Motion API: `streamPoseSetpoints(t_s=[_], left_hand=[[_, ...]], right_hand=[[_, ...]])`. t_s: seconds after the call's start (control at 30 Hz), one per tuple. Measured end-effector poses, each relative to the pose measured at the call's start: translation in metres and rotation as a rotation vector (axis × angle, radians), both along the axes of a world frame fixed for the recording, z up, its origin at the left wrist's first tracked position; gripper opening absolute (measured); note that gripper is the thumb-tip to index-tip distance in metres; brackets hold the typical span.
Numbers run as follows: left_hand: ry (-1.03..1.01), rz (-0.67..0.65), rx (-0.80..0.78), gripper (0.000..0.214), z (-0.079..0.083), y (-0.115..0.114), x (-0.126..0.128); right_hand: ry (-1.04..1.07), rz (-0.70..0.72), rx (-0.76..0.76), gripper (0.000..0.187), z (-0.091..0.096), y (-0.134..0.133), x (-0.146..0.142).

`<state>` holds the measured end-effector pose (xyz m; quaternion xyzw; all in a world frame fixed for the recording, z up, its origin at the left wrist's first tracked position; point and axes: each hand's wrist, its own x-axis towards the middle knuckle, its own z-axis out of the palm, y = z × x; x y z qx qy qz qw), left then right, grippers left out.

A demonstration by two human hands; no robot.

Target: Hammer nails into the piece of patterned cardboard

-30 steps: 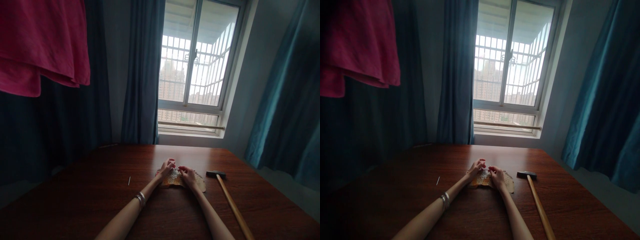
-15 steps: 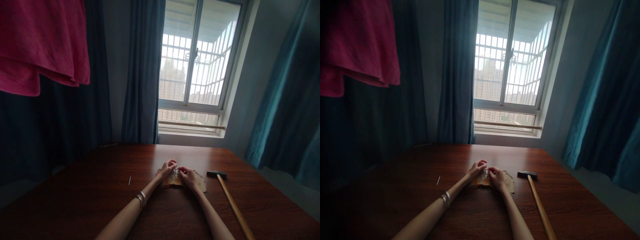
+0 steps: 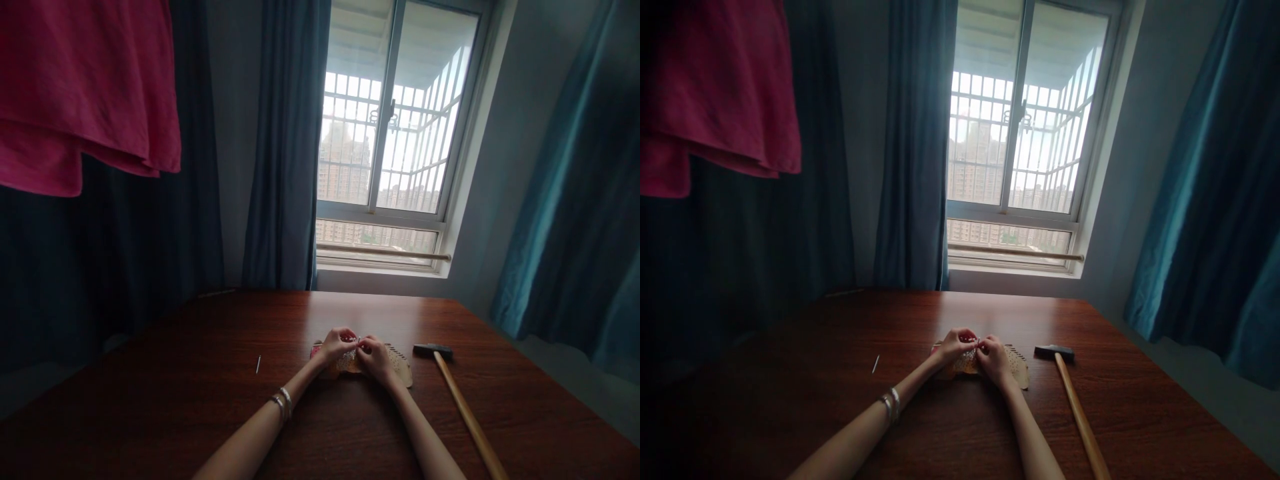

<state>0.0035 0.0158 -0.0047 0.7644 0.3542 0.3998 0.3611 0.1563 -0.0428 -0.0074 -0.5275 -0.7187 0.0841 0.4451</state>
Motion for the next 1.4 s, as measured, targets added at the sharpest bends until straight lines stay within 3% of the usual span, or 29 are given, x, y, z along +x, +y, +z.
streamPoseSetpoints(t_s=[0.6, 1.07, 1.2, 1.3, 1.4], left_hand=[[-0.001, -0.003, -0.035, 0.033, -0.007, 0.006, 0.004], [0.005, -0.024, -0.052, 0.033, -0.004, 0.003, 0.003], [-0.001, -0.003, -0.053, 0.027, -0.005, 0.004, 0.003], [-0.005, 0.007, -0.075, 0.027, -0.006, 0.004, 0.004], [-0.019, 0.014, -0.084, 0.026, -0.007, 0.004, 0.004]], right_hand=[[0.034, 0.020, -0.027, 0.015, -0.005, 0.003, 0.001], [0.033, 0.017, -0.016, 0.016, 0.001, -0.002, -0.002], [-0.001, 0.025, -0.053, 0.021, 0.011, -0.006, 0.004], [-0.109, -0.061, -0.059, 0.025, 0.028, -0.013, 0.023], [-0.238, -0.287, -0.052, 0.033, 0.046, -0.024, 0.054]])
